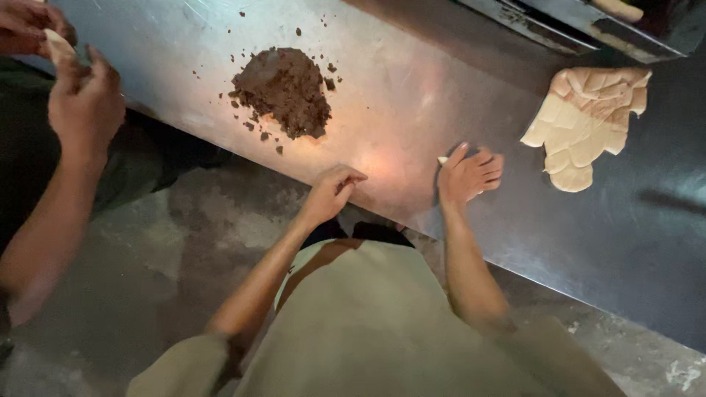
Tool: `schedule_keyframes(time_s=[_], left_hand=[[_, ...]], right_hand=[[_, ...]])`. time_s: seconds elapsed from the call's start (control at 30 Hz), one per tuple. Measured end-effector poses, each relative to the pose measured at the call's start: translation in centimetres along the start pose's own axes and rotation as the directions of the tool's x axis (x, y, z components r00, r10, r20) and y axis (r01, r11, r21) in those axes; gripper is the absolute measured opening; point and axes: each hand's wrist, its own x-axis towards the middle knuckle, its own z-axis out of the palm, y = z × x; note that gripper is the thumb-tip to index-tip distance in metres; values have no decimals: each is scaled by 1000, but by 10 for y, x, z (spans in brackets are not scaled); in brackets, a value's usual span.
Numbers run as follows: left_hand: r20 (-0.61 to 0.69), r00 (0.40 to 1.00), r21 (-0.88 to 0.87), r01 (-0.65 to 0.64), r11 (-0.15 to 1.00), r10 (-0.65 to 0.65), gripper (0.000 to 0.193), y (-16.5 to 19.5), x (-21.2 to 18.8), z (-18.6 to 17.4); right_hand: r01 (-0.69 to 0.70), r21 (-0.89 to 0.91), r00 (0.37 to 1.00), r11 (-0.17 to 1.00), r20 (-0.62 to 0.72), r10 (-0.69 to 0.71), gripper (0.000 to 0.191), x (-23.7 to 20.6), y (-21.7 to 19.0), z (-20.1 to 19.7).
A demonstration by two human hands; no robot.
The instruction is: The person tears pieces from a sheet of dough on a stainless steel table, rolls each piece by hand into a short log, and places the finished logs onto a metal baking tray alongside a pile of brown filling. Other workers at the same table shape dough pieces in the same way.
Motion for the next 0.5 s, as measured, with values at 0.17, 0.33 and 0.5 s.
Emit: schedule_keyframes(time_s=[0.17,0.33,0.5], left_hand=[[69,996,48,-60,997,57,24,-11,2,2],[152,988,40,-7,999,1,23,-9,27,23],[260,926,217,-331,918,273,42,-1,56,63]], right_hand=[[-41,-44,999,998,-36,39,55,43,-4,7],[90,100,996,991,-31,-87,52,-47,11,-16],[173,354,984,919,-25,-176,63,-142,95,-32]])
